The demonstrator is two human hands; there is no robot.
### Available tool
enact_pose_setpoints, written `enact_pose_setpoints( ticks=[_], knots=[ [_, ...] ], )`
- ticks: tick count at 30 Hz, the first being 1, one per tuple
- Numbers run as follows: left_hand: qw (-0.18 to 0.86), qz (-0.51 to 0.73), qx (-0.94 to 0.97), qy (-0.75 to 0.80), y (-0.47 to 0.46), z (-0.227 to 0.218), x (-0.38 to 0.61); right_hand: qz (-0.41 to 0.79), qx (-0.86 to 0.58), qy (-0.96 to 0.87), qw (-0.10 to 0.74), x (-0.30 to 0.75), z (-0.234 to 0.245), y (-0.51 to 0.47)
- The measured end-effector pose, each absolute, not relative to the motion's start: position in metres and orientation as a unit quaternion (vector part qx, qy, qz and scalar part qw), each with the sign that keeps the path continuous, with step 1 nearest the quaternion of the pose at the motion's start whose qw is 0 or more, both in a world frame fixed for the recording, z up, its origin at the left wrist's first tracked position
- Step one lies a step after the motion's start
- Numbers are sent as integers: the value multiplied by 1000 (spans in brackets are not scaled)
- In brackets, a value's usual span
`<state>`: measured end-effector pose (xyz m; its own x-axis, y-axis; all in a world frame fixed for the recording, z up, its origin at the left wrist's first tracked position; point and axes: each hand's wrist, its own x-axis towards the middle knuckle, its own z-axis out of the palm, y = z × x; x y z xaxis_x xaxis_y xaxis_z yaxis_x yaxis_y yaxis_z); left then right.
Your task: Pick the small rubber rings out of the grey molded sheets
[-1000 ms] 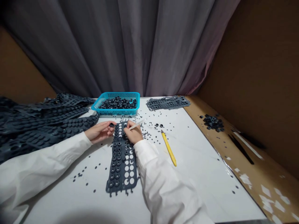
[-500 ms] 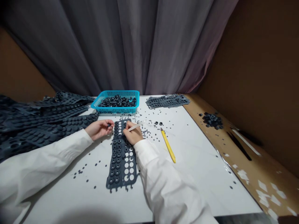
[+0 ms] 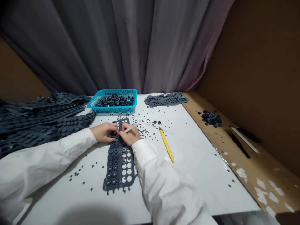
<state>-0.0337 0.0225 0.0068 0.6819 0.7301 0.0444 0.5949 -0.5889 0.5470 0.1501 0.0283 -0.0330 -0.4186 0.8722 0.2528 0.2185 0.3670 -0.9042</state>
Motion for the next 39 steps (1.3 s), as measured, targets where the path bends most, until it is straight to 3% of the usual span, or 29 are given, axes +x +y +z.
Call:
enact_pose_setpoints(
  ticks=[6,14,22,27,33,39],
  knots=[
    [212,114,903,355,24,7,-30,405,-356,-749,386,151,-34,29],
    [241,83,902,348,33,13,-22,417,-358,-739,389,150,-38,31],
    [307,262,762,506,20,-2,-39,415,-376,-726,399,149,-42,33],
    [411,376,611,563,12,-3,-53,429,-379,-712,406,151,-37,32],
    [592,408,474,509,-11,8,-36,446,-408,-657,450,160,-14,23],
    [676,436,381,457,-23,15,-24,450,-440,-641,440,163,-16,9]
  ],
)
